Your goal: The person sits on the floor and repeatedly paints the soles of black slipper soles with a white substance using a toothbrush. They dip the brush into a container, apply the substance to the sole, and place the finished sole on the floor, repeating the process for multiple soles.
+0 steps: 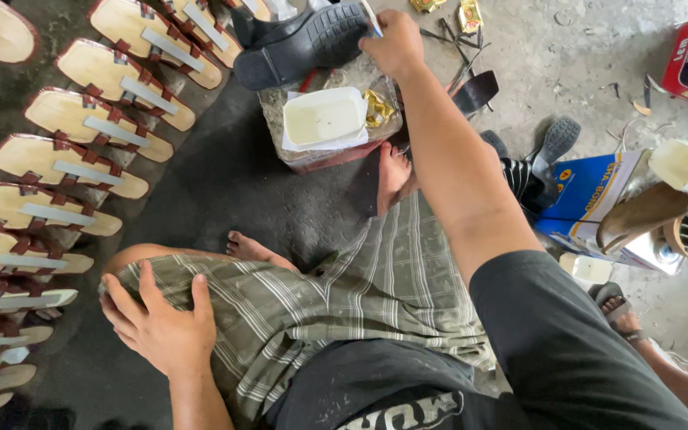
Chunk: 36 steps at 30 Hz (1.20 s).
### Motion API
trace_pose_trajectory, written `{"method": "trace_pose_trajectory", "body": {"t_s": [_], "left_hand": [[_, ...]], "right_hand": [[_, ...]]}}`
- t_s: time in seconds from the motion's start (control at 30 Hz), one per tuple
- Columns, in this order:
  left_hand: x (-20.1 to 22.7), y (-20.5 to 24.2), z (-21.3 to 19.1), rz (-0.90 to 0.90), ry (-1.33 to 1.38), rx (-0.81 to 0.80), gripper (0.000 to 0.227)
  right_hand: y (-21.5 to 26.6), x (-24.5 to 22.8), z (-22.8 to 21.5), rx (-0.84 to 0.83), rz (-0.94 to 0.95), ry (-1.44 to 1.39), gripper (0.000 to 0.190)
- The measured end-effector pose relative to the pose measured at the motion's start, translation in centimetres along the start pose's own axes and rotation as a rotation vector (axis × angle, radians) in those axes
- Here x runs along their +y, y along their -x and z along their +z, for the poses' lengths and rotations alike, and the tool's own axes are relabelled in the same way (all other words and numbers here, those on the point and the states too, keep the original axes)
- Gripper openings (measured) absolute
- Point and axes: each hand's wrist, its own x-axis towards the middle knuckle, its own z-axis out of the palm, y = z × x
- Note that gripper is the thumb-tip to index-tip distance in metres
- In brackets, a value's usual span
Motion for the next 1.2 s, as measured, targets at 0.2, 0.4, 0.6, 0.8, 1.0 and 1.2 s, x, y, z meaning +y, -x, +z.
{"method": "trace_pose_trajectory", "body": {"t_s": [0.2, 0.4, 0.6, 0.8, 1.0, 1.2], "left_hand": [[1.4, -0.3, -1.7, 0.02, -0.005, 0.022, 0.075], [6.8, -6.0, -3.2, 0.321, 0.23, 0.124, 0.076], [19.8, -21.9, 4.2, 0.656, 0.66, -0.014, 0.042], [27.0, -35.9, 13.8, 0.582, 0.57, -0.224, 0.031], [26.4, -39.3, 16.3, 0.242, 0.649, -0.895, 0.046], [26.3, -40.1, 16.7, 0.468, 0.449, -0.932, 0.035]], "right_hand": [[-1.1, -0.4, 1.0, 0.067, -0.224, -0.108, 0.058], [-2.0, -0.1, 2.5, 0.068, 0.057, -0.197, 0.032], [-0.5, -0.5, 2.5, 0.116, 0.089, -0.304, 0.028], [0.9, -3.6, 0.1, 0.028, 0.021, -0.642, 0.02], [1.8, -5.7, -5.5, -0.09, -0.226, -0.877, 0.015], [2.1, -2.8, -12.5, -0.086, -0.103, -0.885, 0.012]]}}
